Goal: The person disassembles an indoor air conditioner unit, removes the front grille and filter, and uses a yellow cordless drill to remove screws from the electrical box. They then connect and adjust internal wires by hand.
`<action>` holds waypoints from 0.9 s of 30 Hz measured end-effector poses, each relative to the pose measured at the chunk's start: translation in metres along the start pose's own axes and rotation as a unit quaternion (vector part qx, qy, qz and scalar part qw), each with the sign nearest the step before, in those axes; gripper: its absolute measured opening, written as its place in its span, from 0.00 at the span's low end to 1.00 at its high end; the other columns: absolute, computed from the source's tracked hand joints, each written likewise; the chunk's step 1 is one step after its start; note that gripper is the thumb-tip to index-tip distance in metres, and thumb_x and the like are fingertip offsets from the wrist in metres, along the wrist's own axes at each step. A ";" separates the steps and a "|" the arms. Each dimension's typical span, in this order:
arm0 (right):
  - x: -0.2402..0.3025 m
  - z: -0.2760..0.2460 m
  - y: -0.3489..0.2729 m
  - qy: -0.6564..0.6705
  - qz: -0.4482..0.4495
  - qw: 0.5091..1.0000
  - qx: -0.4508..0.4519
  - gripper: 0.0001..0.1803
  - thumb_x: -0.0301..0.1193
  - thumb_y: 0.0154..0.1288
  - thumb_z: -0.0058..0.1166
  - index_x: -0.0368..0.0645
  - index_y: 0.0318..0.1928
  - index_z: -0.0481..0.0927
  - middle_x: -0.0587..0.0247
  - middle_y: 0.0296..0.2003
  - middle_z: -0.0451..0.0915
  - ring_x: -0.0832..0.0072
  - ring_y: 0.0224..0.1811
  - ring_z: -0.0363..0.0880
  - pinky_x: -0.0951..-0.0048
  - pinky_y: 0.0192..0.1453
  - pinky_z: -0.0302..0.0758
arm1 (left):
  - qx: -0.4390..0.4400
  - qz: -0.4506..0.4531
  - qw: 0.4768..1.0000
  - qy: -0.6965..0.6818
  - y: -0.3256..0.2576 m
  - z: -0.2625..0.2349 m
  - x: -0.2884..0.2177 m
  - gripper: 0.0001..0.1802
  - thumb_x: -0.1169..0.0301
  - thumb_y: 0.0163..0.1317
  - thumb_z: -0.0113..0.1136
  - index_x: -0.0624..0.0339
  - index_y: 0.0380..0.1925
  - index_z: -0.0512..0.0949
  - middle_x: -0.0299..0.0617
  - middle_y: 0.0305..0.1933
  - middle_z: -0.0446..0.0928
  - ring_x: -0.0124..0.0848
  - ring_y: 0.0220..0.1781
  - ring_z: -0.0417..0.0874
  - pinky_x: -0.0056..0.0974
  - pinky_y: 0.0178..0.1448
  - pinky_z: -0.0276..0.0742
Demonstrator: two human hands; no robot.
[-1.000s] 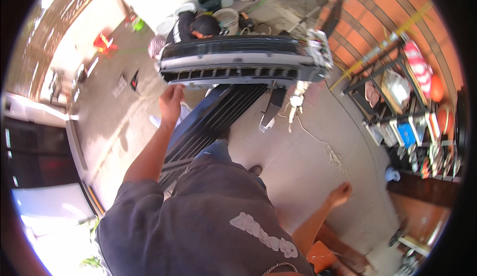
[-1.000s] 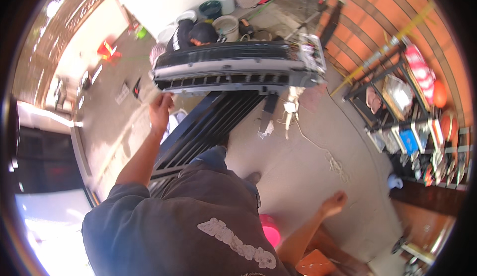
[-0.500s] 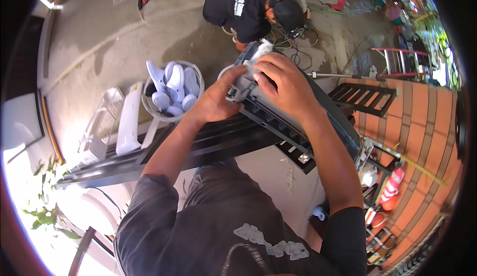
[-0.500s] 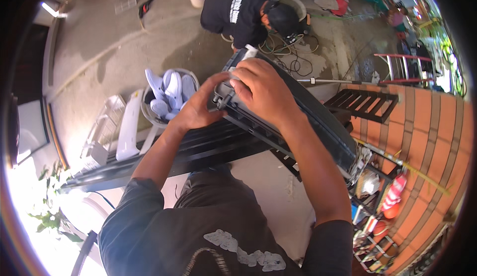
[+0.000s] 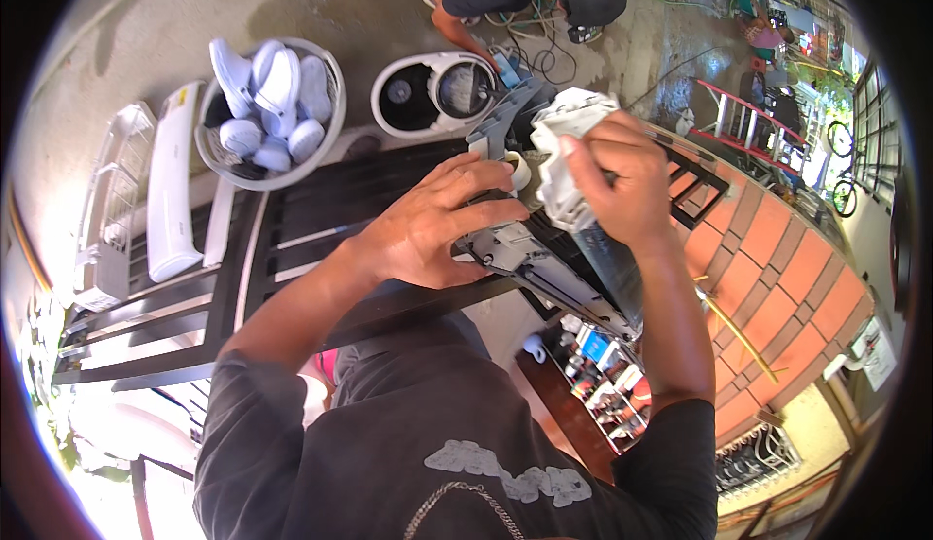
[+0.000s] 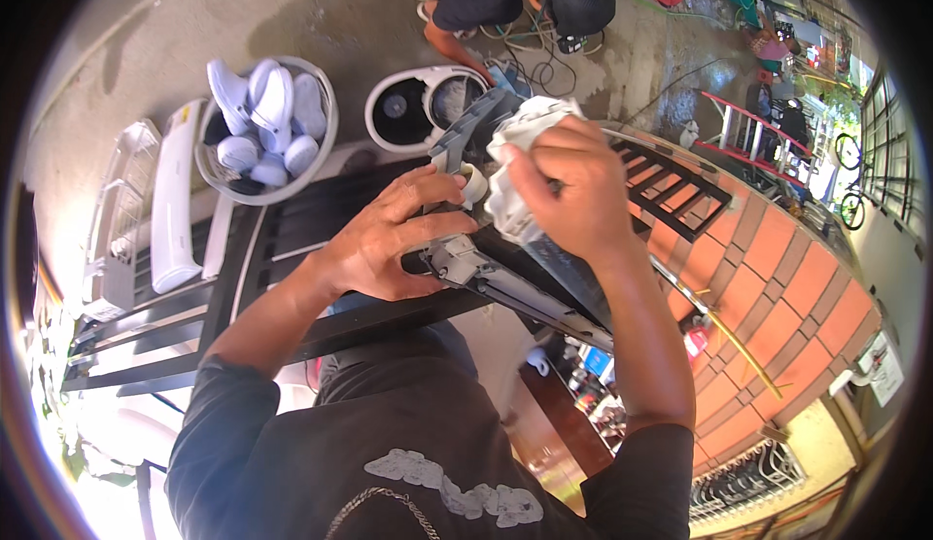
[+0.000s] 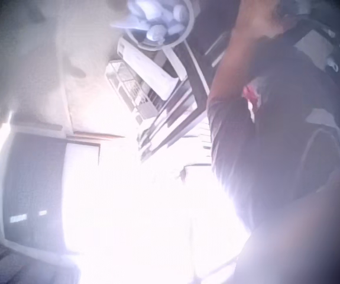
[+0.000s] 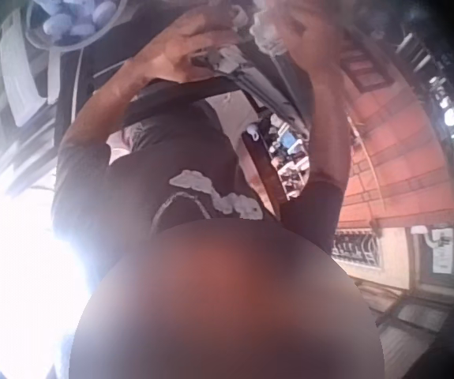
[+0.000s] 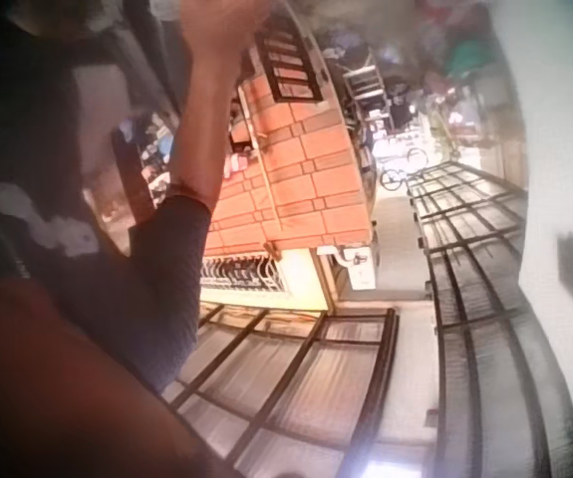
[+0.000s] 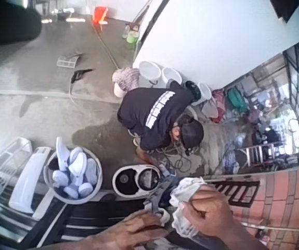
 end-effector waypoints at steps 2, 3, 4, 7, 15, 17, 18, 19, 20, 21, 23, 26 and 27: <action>-0.004 -0.013 -0.002 -0.026 0.030 0.999 0.017 0.16 0.23 0.73 0.71 0.36 0.25 0.83 0.60 0.25 0.79 0.63 0.31 0.76 0.61 0.41 0.73 | 0.015 0.008 0.999 -0.028 0.000 -0.001 0.007 0.53 0.69 0.39 0.90 0.48 0.73 0.81 0.51 0.77 0.71 0.55 0.82 0.73 0.68 0.92 0.60; -0.005 -0.017 -0.005 -0.027 0.041 0.999 0.013 0.17 0.23 0.73 0.71 0.36 0.25 0.83 0.61 0.25 0.80 0.65 0.32 0.76 0.62 0.41 0.72 | 0.017 0.016 0.999 -0.033 0.001 0.000 0.011 0.53 0.68 0.39 0.90 0.47 0.73 0.81 0.51 0.78 0.70 0.55 0.83 0.72 0.69 0.92 0.60; -0.006 -0.020 -0.006 -0.030 0.060 0.998 0.012 0.17 0.23 0.73 0.71 0.35 0.24 0.83 0.61 0.25 0.80 0.66 0.32 0.76 0.63 0.40 0.72 | 0.018 0.025 0.999 -0.038 0.002 0.000 0.016 0.53 0.68 0.40 0.90 0.46 0.73 0.80 0.51 0.79 0.69 0.55 0.83 0.72 0.69 0.92 0.59; -0.006 -0.021 -0.009 -0.049 0.064 0.996 0.035 0.20 0.22 0.76 0.68 0.35 0.22 0.81 0.61 0.26 0.80 0.68 0.34 0.77 0.62 0.42 0.72 | 0.030 0.065 0.995 -0.075 0.004 0.002 0.031 0.52 0.63 0.42 0.93 0.44 0.73 0.81 0.54 0.81 0.67 0.58 0.86 0.69 0.72 0.92 0.59; -0.012 -0.040 -0.019 -0.046 0.074 0.996 -0.020 0.29 0.30 0.85 0.51 0.37 0.19 0.79 0.58 0.22 0.77 0.62 0.37 0.74 0.46 0.62 0.74 | -0.032 0.131 0.987 -0.085 -0.002 0.021 0.052 0.49 0.48 0.51 0.87 0.45 0.75 0.78 0.54 0.80 0.71 0.54 0.87 0.69 0.64 0.87 0.62; -0.014 -0.047 -0.022 -0.049 0.069 0.996 -0.021 0.30 0.32 0.86 0.52 0.37 0.19 0.80 0.56 0.22 0.77 0.60 0.38 0.74 0.44 0.63 0.74 | -0.029 0.139 0.986 -0.085 0.001 0.023 0.054 0.50 0.44 0.53 0.84 0.50 0.75 0.77 0.58 0.80 0.72 0.55 0.86 0.69 0.64 0.88 0.62; -0.013 -0.049 -0.023 -0.045 0.060 0.997 -0.019 0.30 0.32 0.86 0.52 0.37 0.19 0.80 0.56 0.22 0.77 0.60 0.38 0.74 0.44 0.63 0.74 | -0.028 0.134 0.987 -0.090 0.001 0.022 0.054 0.48 0.44 0.55 0.82 0.46 0.74 0.77 0.60 0.82 0.70 0.56 0.87 0.69 0.64 0.87 0.63; -0.013 -0.051 -0.024 -0.046 0.056 0.997 -0.023 0.30 0.33 0.86 0.52 0.37 0.18 0.80 0.56 0.22 0.77 0.60 0.37 0.74 0.44 0.63 0.75 | -0.009 0.129 0.989 -0.077 -0.001 0.020 0.054 0.46 0.45 0.56 0.81 0.43 0.74 0.77 0.62 0.84 0.68 0.57 0.88 0.68 0.65 0.87 0.64; -0.012 -0.052 -0.023 -0.046 0.047 0.997 -0.030 0.31 0.33 0.86 0.53 0.38 0.18 0.81 0.56 0.22 0.78 0.61 0.37 0.74 0.44 0.63 0.75 | 0.002 0.121 0.990 -0.073 -0.001 0.018 0.055 0.43 0.46 0.58 0.80 0.40 0.74 0.77 0.64 0.87 0.66 0.58 0.89 0.67 0.66 0.86 0.64; -0.011 -0.052 -0.021 -0.018 0.042 0.999 -0.026 0.31 0.35 0.86 0.54 0.38 0.18 0.81 0.57 0.22 0.78 0.61 0.35 0.75 0.44 0.62 0.76 | 0.014 0.119 0.987 -0.102 0.000 0.017 0.055 0.43 0.47 0.57 0.80 0.40 0.73 0.78 0.67 0.88 0.64 0.60 0.90 0.67 0.66 0.86 0.64; -0.009 -0.049 -0.020 -0.037 0.049 0.998 -0.022 0.29 0.34 0.83 0.56 0.38 0.18 0.81 0.58 0.22 0.79 0.62 0.34 0.76 0.45 0.61 0.77 | 0.002 0.120 0.988 -0.099 0.000 0.017 0.057 0.43 0.48 0.56 0.82 0.39 0.73 0.79 0.67 0.87 0.65 0.60 0.89 0.68 0.66 0.86 0.65; -0.005 -0.046 -0.018 -0.039 0.057 0.997 -0.030 0.27 0.34 0.80 0.58 0.38 0.18 0.80 0.59 0.22 0.80 0.62 0.34 0.76 0.45 0.60 0.78 | -0.005 0.109 0.990 -0.091 0.000 0.021 0.056 0.42 0.50 0.50 0.85 0.37 0.68 0.84 0.65 0.86 0.67 0.60 0.88 0.70 0.66 0.85 0.65; -0.004 -0.045 -0.018 -0.036 0.061 0.997 -0.038 0.27 0.34 0.79 0.58 0.38 0.18 0.80 0.59 0.22 0.80 0.62 0.34 0.76 0.46 0.60 0.78 | 0.003 0.103 0.990 -0.100 -0.002 0.021 0.056 0.41 0.50 0.48 0.86 0.36 0.66 0.85 0.65 0.86 0.67 0.60 0.88 0.71 0.67 0.85 0.65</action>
Point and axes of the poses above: each hand's wrist, its own y-axis towards the middle knuckle, its own z-axis out of the palm, x = y × z, the point moved 2 cm from there along y, towards the middle knuckle
